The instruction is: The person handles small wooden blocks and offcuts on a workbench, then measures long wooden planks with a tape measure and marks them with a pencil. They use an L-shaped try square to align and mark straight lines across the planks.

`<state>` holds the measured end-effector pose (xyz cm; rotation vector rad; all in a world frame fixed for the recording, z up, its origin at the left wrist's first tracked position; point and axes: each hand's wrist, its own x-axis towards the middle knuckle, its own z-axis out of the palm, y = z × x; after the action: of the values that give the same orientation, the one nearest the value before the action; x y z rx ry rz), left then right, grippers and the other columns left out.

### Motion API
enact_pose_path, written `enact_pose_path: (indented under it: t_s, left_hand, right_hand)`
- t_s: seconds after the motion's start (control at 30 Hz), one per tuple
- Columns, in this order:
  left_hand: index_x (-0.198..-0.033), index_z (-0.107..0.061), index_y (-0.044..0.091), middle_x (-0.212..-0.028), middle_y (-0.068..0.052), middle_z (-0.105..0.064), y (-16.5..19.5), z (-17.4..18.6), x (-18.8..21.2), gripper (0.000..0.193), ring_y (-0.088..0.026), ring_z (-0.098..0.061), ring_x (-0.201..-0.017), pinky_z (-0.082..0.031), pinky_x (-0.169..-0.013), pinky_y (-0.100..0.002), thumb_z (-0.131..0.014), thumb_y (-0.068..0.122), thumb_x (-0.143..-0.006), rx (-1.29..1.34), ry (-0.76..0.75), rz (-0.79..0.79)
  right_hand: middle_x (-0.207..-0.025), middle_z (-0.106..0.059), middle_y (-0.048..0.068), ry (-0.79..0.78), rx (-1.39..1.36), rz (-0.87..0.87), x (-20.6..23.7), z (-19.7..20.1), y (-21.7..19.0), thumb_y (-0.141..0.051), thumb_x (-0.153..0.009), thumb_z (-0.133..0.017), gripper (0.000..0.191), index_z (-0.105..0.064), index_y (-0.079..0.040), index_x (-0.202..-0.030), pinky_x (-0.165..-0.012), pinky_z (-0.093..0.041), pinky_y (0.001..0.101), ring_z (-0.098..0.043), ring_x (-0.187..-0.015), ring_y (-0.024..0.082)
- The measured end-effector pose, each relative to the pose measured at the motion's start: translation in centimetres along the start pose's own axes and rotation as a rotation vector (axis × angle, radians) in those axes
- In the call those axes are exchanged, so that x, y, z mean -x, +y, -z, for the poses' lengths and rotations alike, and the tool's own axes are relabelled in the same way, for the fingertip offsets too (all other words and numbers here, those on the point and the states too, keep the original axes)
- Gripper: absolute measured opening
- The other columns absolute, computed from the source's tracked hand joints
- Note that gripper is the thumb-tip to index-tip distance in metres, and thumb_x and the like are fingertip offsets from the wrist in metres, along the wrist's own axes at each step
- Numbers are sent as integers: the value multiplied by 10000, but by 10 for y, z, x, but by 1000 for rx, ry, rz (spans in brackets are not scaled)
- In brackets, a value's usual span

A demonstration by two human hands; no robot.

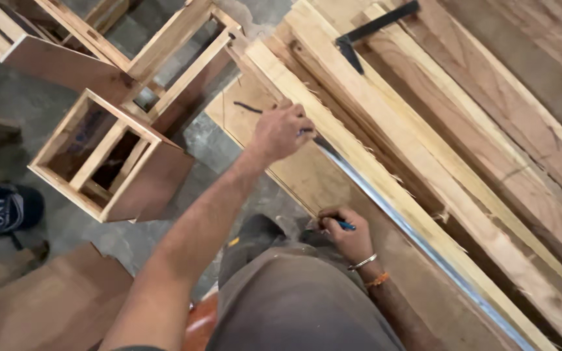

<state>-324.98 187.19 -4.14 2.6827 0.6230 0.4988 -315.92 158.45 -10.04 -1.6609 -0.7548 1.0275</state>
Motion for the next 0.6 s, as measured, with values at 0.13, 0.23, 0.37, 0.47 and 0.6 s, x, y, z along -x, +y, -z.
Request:
enact_pose_path:
  t_s: [0.13,0.23,0.37,0.47,0.6]
  left_hand:
    - [-886,-810,225,-954,18,-682,-94,25,-41,137,-234,-621,-1031,-454,-918,-485,-794,351,-833,-26,54,-56]
    - [-908,-807,224,-991,16,-681,-160,39,-63,133,-240,-617,-1044,-441,-922,-492,-794,345,-855,-31,96,-130]
    - [-936,-807,219,-987,-4,-670,-217,49,-98,126,-258,-603,-1018,-428,-868,-490,-792,329,-876,-8,36,-229]
    - [-948,-789,199,-994,-2,-669,-232,52,-104,144,-257,-600,-1021,-426,-868,-485,-800,334,-900,36,9,-256]
    - [-931,-785,219,-996,-8,-666,-246,56,-107,129,-261,-597,-1017,-424,-849,-491,-802,330,-867,32,10,-223]
  right_hand:
    - [-877,-730,72,63,-65,-84,-43,-35,-25,-58,-893,-666,136,-749,29,-957,-700,-577,293,-725,-796,149]
    - [-880,-741,70,182,131,-97,-78,-69,-37,-61,-891,-689,120,-773,-3,-954,-686,-569,304,-720,-787,162]
    - [-899,-754,62,372,132,-56,-135,-139,-61,-41,-900,-687,123,-762,-41,-998,-737,-565,292,-702,-825,169]
    - [-1037,-691,84,406,12,119,-169,-183,-88,5,-896,-692,105,-725,-13,-994,-799,-560,292,-681,-929,179]
    - [-1028,-698,67,571,-37,117,-192,-203,-114,27,-905,-675,122,-732,-20,-1002,-809,-578,273,-689,-933,149]
